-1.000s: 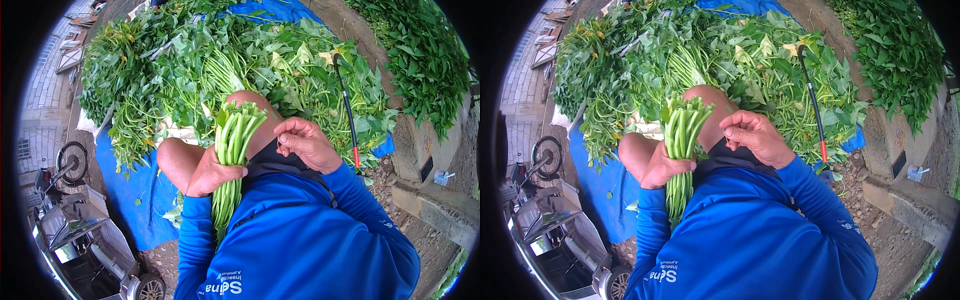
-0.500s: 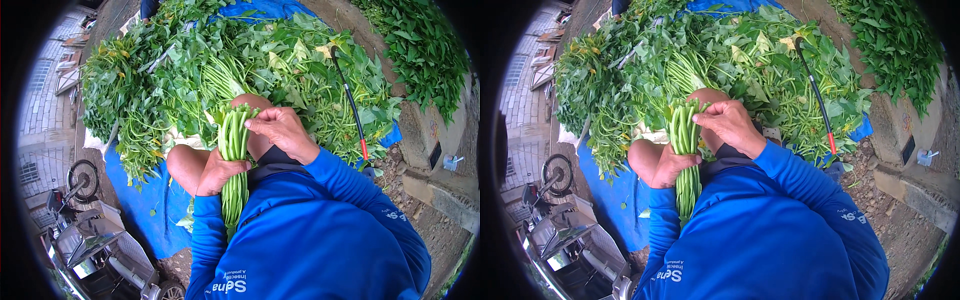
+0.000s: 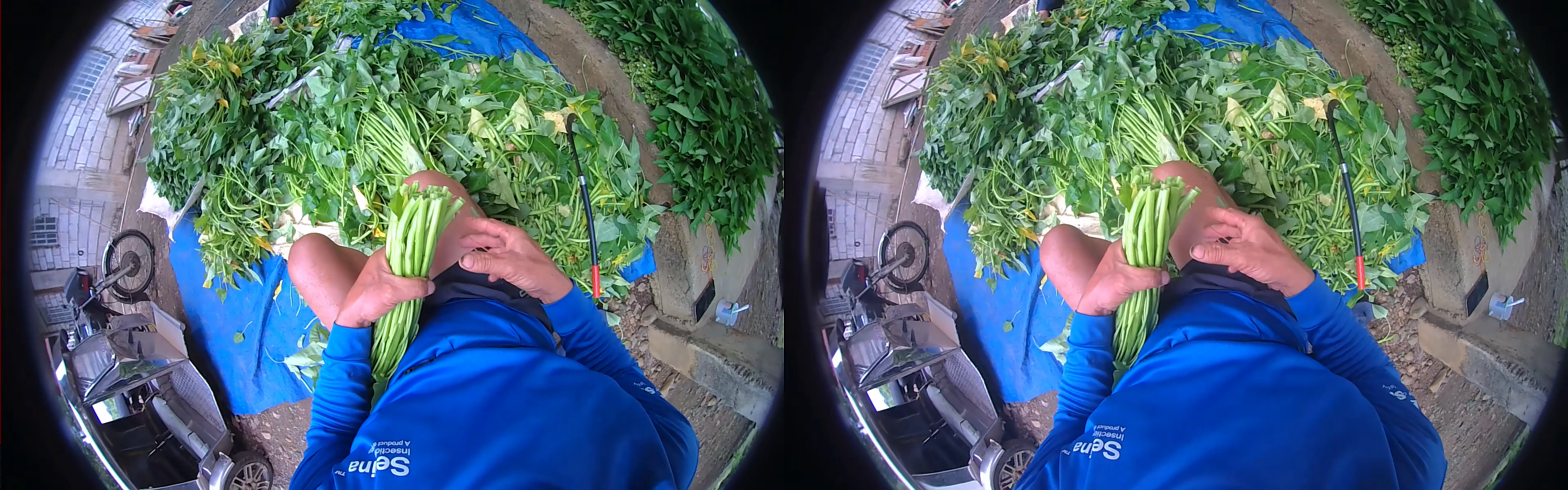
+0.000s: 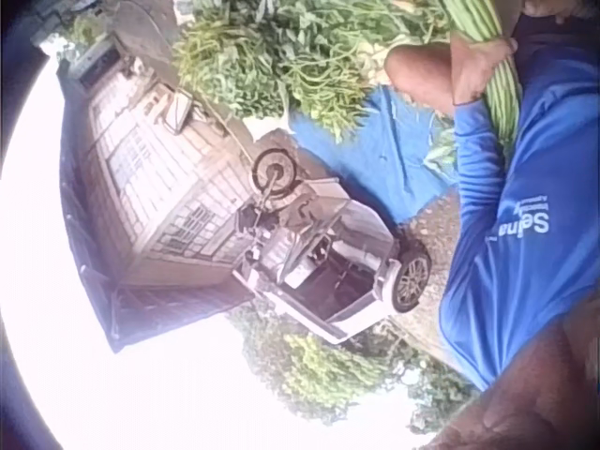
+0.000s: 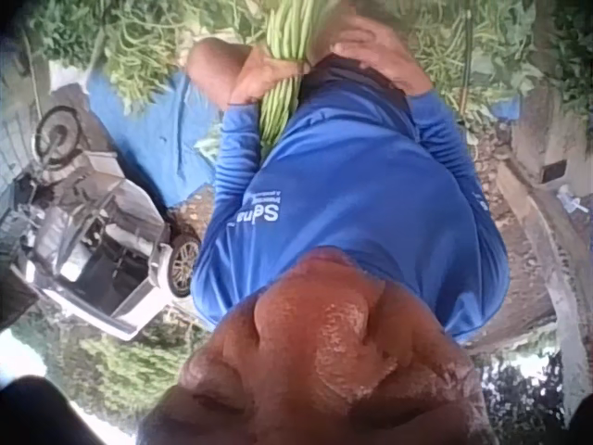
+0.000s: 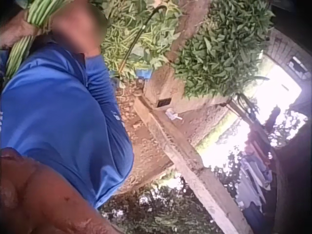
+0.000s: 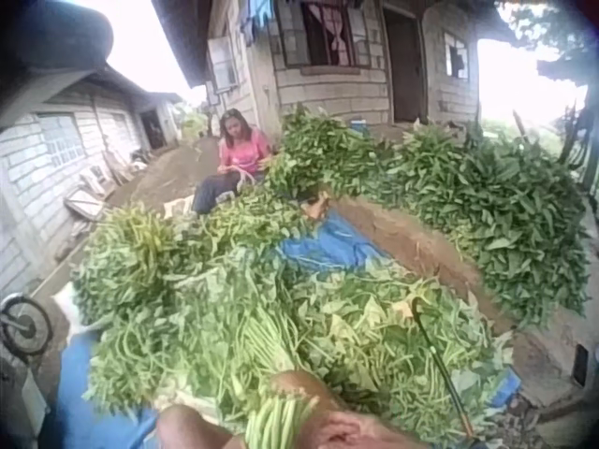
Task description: The recorder is gathering and bundling long leafy green stems from a pile on a blue tarp.
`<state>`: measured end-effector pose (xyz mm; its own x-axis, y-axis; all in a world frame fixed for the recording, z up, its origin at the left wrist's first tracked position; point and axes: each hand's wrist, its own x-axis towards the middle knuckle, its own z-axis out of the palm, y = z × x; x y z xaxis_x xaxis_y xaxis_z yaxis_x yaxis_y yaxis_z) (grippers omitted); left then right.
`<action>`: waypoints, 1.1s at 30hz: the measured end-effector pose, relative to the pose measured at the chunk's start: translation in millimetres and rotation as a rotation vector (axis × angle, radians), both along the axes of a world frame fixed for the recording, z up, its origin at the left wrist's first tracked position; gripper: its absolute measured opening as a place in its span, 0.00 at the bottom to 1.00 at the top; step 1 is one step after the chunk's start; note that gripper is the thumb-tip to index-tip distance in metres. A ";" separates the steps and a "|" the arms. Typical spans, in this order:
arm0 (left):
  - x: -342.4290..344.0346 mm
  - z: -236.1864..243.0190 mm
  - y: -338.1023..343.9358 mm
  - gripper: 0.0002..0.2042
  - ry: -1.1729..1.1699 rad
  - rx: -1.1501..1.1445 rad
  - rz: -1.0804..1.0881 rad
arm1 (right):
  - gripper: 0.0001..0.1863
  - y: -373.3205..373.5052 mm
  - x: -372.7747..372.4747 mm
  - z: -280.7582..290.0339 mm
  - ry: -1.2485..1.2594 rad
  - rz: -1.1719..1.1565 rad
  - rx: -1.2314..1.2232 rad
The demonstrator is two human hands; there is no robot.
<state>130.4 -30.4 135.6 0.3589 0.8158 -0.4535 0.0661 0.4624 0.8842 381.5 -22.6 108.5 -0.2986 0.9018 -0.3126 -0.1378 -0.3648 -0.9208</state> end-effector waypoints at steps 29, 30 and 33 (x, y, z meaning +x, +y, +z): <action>37.8 -38.9 26.8 0.27 -0.427 -0.411 0.473 | 0.31 -9.0 -59.2 -14.0 0.303 -0.147 0.045; 40.1 -37.9 24.5 0.27 -0.409 -0.391 0.445 | 0.31 -10.0 -57.7 -12.4 0.282 -0.132 0.045; 36.6 -47.5 22.3 0.17 -0.405 -0.378 0.578 | 0.31 -18.1 -53.7 -6.4 0.301 -0.153 0.041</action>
